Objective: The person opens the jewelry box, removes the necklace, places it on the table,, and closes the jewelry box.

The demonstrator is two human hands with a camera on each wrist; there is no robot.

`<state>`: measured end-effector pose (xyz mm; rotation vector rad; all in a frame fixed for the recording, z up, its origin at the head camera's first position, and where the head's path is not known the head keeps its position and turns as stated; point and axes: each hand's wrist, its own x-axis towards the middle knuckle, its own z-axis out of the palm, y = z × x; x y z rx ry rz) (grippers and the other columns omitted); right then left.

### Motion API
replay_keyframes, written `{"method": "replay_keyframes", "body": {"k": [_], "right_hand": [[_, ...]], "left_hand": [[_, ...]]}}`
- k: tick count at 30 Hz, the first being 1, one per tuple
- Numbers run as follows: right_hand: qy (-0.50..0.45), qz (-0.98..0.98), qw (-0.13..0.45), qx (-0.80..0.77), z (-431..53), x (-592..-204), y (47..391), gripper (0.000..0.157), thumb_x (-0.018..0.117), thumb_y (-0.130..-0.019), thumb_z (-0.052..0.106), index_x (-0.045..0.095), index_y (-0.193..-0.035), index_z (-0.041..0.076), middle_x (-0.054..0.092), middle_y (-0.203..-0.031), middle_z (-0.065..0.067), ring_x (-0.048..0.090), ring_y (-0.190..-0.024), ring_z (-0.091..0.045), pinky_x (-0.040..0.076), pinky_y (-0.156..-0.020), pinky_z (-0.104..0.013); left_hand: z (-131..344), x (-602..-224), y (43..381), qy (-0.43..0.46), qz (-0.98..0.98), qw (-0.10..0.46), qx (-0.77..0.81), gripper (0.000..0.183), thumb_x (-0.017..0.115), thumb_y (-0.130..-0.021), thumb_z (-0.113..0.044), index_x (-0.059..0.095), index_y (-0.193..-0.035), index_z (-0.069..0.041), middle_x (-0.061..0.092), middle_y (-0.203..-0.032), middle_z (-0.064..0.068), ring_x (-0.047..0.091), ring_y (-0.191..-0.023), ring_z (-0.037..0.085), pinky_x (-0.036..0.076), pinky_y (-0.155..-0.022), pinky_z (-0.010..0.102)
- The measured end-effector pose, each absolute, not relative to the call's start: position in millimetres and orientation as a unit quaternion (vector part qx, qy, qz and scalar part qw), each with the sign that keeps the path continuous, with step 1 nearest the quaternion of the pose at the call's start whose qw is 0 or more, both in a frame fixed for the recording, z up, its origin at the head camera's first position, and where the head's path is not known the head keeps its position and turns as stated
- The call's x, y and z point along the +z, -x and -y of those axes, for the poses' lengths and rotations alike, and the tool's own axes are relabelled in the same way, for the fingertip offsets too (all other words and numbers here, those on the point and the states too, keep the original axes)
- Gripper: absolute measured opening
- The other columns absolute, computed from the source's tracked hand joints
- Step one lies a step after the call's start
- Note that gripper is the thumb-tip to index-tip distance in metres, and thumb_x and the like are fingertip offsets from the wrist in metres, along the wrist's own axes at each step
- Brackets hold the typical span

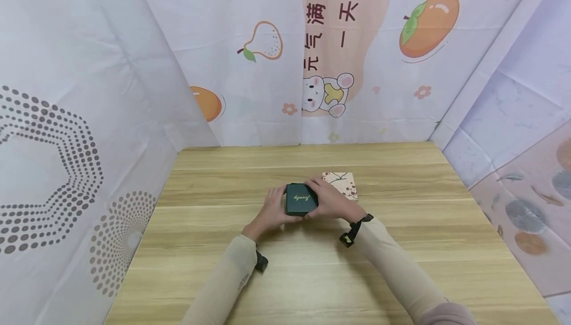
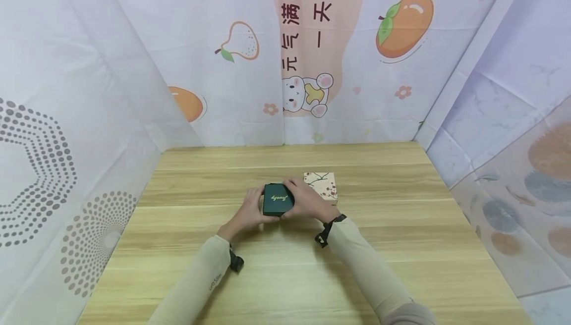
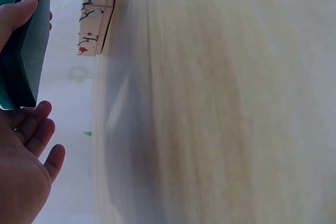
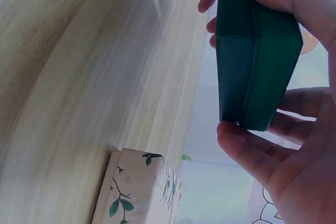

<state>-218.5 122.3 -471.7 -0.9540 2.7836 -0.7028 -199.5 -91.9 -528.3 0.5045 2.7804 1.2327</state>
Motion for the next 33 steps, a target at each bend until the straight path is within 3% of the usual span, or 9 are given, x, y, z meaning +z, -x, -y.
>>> {"method": "replay_keyframes", "body": {"k": [12,33], "right_hand": [[0.317,-0.92,0.046,-0.228,-126.0,-470.2,206.9,0.095,0.088,-0.066,0.039,0.045,-0.141,0.0,0.054,-0.13,-0.012,0.056,-0.113,-0.026,0.048,-0.097,-0.044],[0.298,-0.915,0.052,-0.266,-129.8,-463.8,204.1,0.092,0.088,-0.065,0.041,0.047,-0.141,0.008,0.054,-0.135,-0.009,0.056,-0.113,-0.025,0.048,-0.094,-0.044]], "left_hand": [[92.0,-527.4,194.4,-0.176,-0.895,0.033,0.409,0.099,0.088,-0.066,-0.043,0.038,-0.144,-0.007,0.046,-0.14,0.013,0.038,-0.132,0.03,0.036,-0.109,0.052],[95.2,-526.2,194.1,-0.19,-0.886,0.02,0.423,0.091,0.09,-0.065,-0.041,0.045,-0.137,-0.01,0.05,-0.135,0.011,0.041,-0.129,0.028,0.038,-0.108,0.05]]}}
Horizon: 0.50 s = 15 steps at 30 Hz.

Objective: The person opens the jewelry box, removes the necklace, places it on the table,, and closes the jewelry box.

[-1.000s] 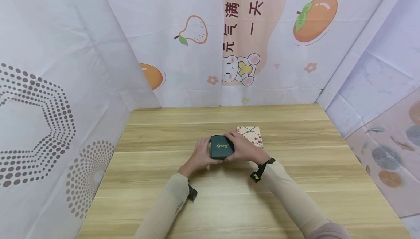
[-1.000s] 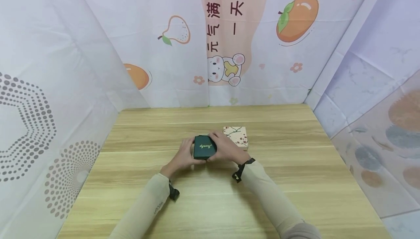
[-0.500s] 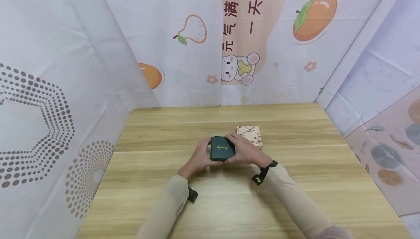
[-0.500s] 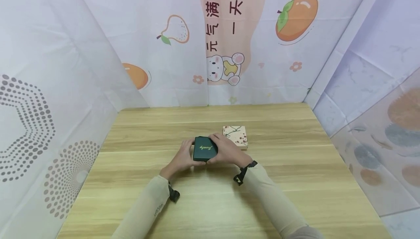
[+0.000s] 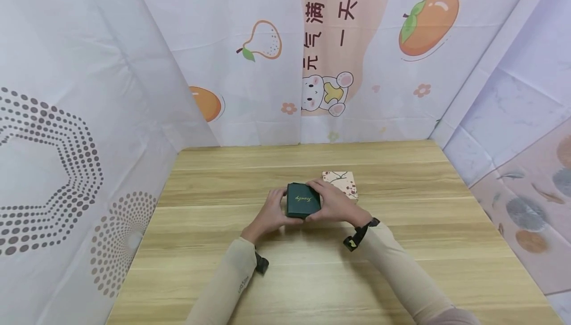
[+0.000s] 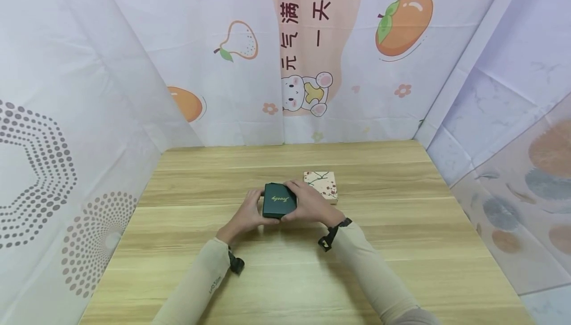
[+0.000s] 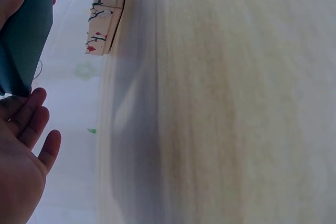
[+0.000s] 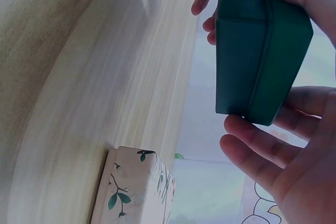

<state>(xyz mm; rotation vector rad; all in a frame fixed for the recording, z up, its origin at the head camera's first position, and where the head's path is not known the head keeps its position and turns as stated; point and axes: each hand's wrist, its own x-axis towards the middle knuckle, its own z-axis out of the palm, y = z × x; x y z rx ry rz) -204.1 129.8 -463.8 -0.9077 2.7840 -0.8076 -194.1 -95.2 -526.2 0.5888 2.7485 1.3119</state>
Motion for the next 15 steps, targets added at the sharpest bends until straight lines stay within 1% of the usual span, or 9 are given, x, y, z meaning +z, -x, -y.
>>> {"method": "replay_keyframes", "body": {"k": [3,11,15], "right_hand": [[0.298,-0.914,0.05,-0.27,-130.6,-462.4,204.4,0.092,0.088,-0.065,0.041,0.047,-0.141,0.008,0.054,-0.135,-0.009,0.056,-0.114,-0.025,0.048,-0.095,-0.045],[0.306,-0.91,0.037,-0.276,-132.7,-458.4,204.5,0.094,0.088,-0.065,0.042,0.046,-0.142,0.007,0.055,-0.133,-0.01,0.057,-0.113,-0.025,0.049,-0.093,-0.046],[0.294,-0.91,0.033,-0.29,-135.2,-454.6,204.5,0.092,0.087,-0.066,0.04,0.046,-0.143,0.011,0.054,-0.134,-0.009,0.056,-0.115,-0.027,0.048,-0.094,-0.05]], "left_hand": [[95.1,-525.0,194.9,-0.188,-0.887,0.022,0.421,0.091,0.089,-0.065,-0.042,0.044,-0.138,-0.011,0.049,-0.137,0.009,0.04,-0.13,0.027,0.038,-0.109,0.05],[96.2,-525.1,193.1,-0.18,-0.889,0.019,0.421,0.091,0.09,-0.066,-0.04,0.045,-0.139,-0.01,0.048,-0.138,0.012,0.041,-0.129,0.029,0.039,-0.107,0.051],[98.2,-526.4,192.1,-0.172,-0.891,0.02,0.419,0.093,0.089,-0.066,-0.041,0.043,-0.141,-0.008,0.047,-0.139,0.013,0.041,-0.129,0.03,0.04,-0.106,0.052]]}}
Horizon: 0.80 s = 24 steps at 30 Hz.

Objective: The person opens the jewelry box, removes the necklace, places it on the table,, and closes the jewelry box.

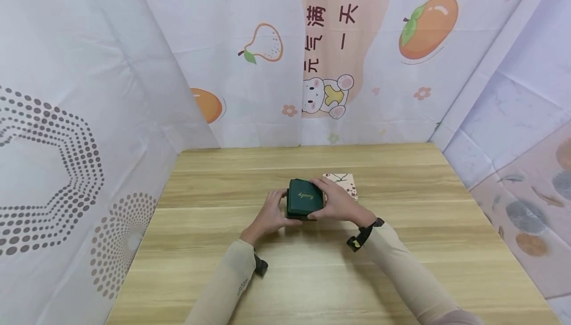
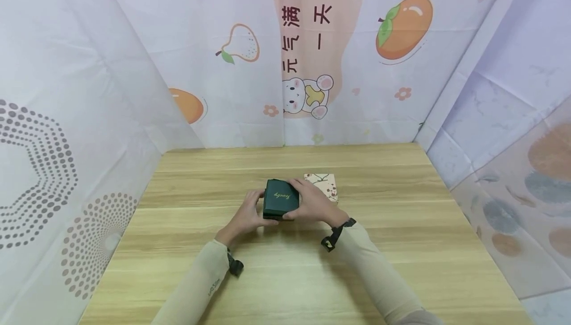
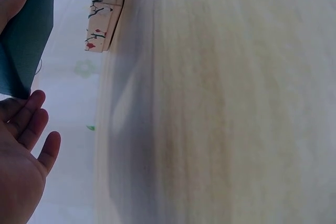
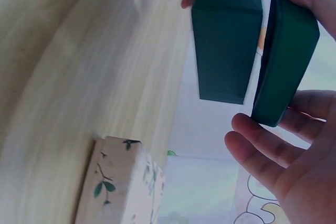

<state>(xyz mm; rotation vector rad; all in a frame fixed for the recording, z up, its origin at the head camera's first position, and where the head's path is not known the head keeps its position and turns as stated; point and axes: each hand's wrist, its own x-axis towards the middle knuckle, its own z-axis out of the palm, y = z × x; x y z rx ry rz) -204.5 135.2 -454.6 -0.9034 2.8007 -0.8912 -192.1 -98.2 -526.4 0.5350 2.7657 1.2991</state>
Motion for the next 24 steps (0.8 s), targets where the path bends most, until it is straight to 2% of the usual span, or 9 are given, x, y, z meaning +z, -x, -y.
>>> {"method": "replay_keyframes", "body": {"k": [5,12,24], "right_hand": [[0.288,-0.911,0.027,-0.293,-141.0,-449.7,206.1,0.09,0.087,-0.068,0.039,0.046,-0.142,0.011,0.054,-0.131,-0.009,0.056,-0.114,-0.028,0.049,-0.093,-0.051],[0.271,-0.917,0.026,-0.293,-152.6,-446.0,205.9,0.09,0.086,-0.068,0.039,0.045,-0.143,0.011,0.052,-0.136,-0.011,0.054,-0.117,-0.031,0.048,-0.093,-0.054],[0.255,-0.914,0.033,-0.313,-169.6,-450.2,206.4,0.09,0.086,-0.069,0.031,0.042,-0.144,0.007,0.049,-0.138,-0.017,0.052,-0.119,-0.034,0.047,-0.095,-0.052]], "left_hand": [[100.2,-526.1,192.1,-0.166,-0.891,0.019,0.423,0.097,0.089,-0.066,-0.042,0.042,-0.143,-0.007,0.046,-0.141,0.013,0.04,-0.13,0.03,0.04,-0.107,0.052],[101.0,-523.0,190.1,-0.161,-0.899,0.023,0.406,0.1,0.087,-0.067,-0.046,0.039,-0.144,-0.004,0.046,-0.141,0.015,0.041,-0.131,0.031,0.04,-0.107,0.051],[102.8,-525.3,186.9,-0.152,-0.899,0.026,0.41,0.101,0.087,-0.067,-0.046,0.038,-0.145,-0.004,0.045,-0.142,0.015,0.04,-0.132,0.031,0.04,-0.107,0.052]]}}
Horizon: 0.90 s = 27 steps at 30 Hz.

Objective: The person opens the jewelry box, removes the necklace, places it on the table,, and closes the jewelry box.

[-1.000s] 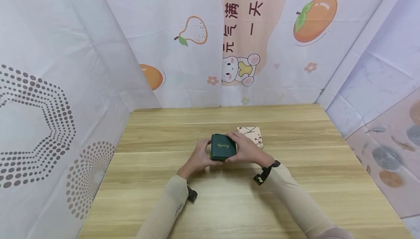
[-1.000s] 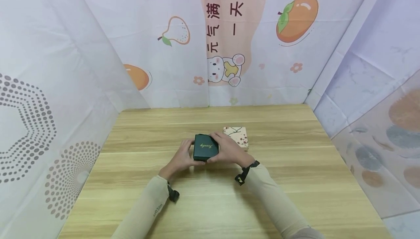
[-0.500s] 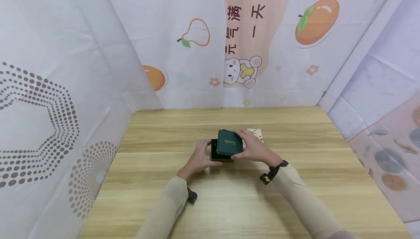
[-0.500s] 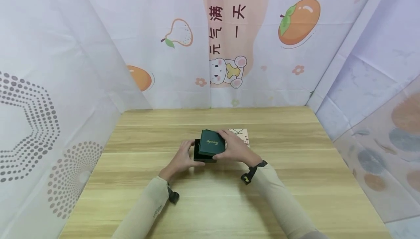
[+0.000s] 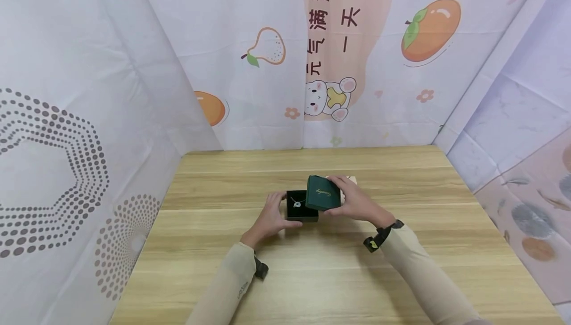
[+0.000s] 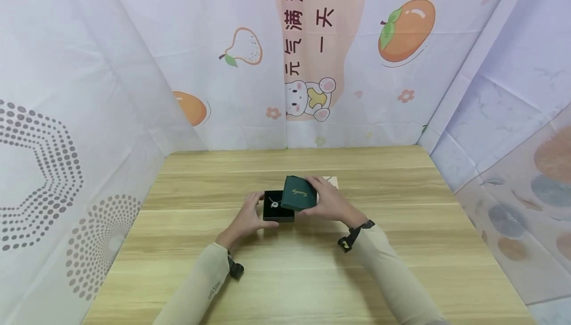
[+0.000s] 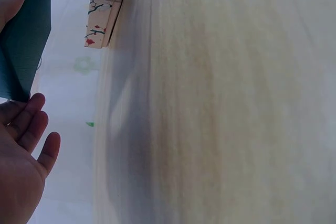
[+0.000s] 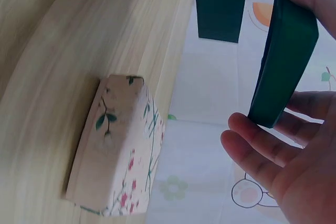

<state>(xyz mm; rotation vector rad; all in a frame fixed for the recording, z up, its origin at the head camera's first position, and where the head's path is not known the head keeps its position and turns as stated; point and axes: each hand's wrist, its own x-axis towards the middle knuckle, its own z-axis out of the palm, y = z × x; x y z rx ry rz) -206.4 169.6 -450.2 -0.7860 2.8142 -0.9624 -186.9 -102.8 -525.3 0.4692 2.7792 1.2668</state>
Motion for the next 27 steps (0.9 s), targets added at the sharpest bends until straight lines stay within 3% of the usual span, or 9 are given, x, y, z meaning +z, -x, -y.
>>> {"method": "replay_keyframes", "body": {"k": [13,27], "right_hand": [[0.239,-0.921,0.043,-0.305,-189.9,-451.2,203.7,0.091,0.086,-0.07,0.031,0.041,-0.145,0.004,0.05,-0.131,-0.019,0.057,-0.108,-0.033,0.051,-0.088,-0.05],[0.214,-0.931,0.061,-0.29,-205.8,-460.0,194.3,0.091,0.086,-0.07,0.036,0.042,-0.143,0.003,0.051,-0.13,-0.022,0.055,-0.111,-0.035,0.049,-0.09,-0.053]], "left_hand": [[105.6,-526.2,186.3,-0.141,-0.897,0.022,0.419,0.101,0.088,-0.066,-0.042,0.038,-0.145,-0.004,0.044,-0.143,0.015,0.039,-0.134,0.032,0.038,-0.109,0.053],[107.6,-526.5,187.4,-0.141,-0.9,0.022,0.411,0.104,0.087,-0.067,-0.048,0.036,-0.146,-0.003,0.042,-0.145,0.015,0.039,-0.134,0.032,0.038,-0.109,0.051]]}}
